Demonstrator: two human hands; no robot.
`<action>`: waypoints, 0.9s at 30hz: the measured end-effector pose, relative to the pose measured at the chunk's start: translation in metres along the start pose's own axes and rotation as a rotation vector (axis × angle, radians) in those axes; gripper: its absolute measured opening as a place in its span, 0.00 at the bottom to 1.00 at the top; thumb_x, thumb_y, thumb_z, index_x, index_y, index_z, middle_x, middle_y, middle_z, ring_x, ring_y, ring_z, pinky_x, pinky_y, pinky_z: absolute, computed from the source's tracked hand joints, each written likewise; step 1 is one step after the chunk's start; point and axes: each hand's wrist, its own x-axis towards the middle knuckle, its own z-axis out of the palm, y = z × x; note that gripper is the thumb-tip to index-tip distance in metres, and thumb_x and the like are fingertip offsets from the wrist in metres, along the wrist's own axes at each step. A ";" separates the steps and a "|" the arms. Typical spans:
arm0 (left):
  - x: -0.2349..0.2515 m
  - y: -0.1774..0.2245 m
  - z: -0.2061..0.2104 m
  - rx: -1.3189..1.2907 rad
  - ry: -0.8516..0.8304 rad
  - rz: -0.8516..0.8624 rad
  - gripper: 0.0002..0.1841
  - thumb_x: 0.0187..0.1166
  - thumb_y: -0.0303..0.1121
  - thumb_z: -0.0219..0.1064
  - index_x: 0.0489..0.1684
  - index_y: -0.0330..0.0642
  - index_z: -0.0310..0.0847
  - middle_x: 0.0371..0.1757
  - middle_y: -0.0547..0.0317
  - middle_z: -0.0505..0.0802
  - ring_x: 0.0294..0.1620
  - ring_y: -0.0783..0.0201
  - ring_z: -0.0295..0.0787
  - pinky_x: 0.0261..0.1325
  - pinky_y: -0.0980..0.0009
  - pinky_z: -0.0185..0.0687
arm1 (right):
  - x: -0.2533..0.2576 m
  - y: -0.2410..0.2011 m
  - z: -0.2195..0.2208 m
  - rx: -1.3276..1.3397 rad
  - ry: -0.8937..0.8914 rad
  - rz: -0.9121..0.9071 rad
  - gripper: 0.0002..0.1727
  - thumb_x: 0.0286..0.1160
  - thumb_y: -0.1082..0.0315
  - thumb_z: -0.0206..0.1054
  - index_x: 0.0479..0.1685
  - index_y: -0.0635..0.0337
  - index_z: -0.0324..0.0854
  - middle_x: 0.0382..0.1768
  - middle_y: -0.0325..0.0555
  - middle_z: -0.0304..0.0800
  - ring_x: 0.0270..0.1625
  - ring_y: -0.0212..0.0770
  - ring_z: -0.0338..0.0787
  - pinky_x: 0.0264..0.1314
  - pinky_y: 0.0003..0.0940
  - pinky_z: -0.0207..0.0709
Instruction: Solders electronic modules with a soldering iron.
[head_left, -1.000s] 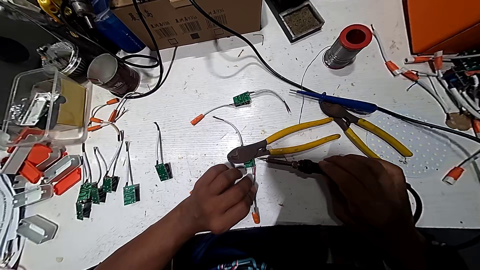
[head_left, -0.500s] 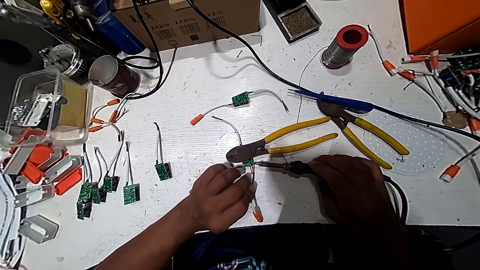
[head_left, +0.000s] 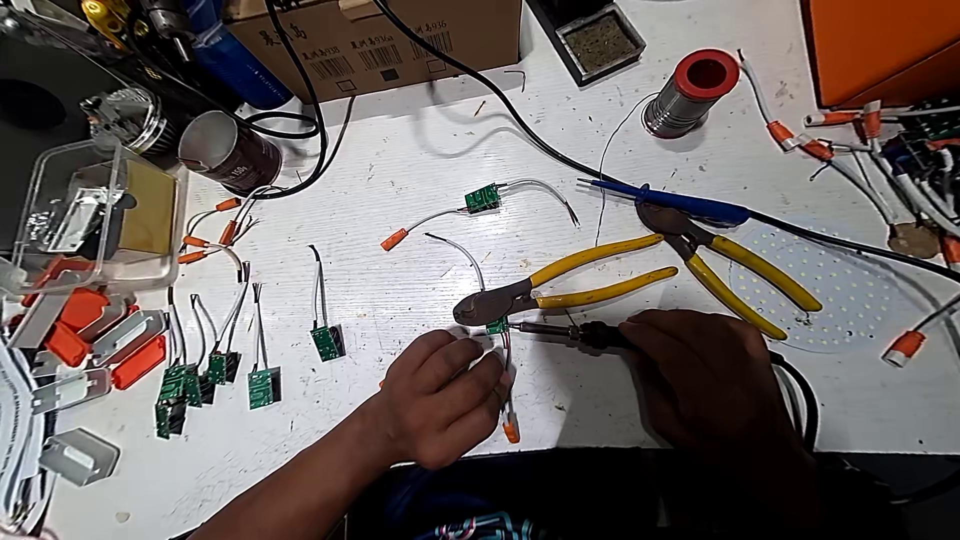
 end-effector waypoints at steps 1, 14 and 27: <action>0.000 0.000 0.000 -0.002 0.000 -0.001 0.04 0.85 0.28 0.63 0.45 0.43 0.84 0.51 0.53 0.95 0.53 0.54 0.87 0.59 0.60 0.77 | 0.000 0.000 0.000 0.001 0.001 -0.001 0.14 0.88 0.63 0.56 0.60 0.53 0.84 0.53 0.48 0.92 0.58 0.47 0.87 0.64 0.47 0.69; 0.000 -0.001 0.001 -0.015 -0.003 -0.014 0.04 0.84 0.29 0.63 0.46 0.43 0.84 0.51 0.54 0.95 0.54 0.54 0.86 0.59 0.61 0.76 | 0.000 0.000 0.002 -0.008 0.002 -0.012 0.14 0.88 0.63 0.56 0.59 0.53 0.85 0.52 0.47 0.93 0.58 0.46 0.88 0.65 0.47 0.69; 0.000 -0.001 0.001 -0.037 -0.009 -0.024 0.05 0.85 0.28 0.62 0.46 0.43 0.85 0.51 0.54 0.95 0.54 0.54 0.86 0.59 0.61 0.76 | 0.000 0.001 0.001 -0.004 -0.003 -0.012 0.14 0.87 0.63 0.56 0.58 0.52 0.86 0.51 0.47 0.93 0.56 0.46 0.87 0.63 0.46 0.68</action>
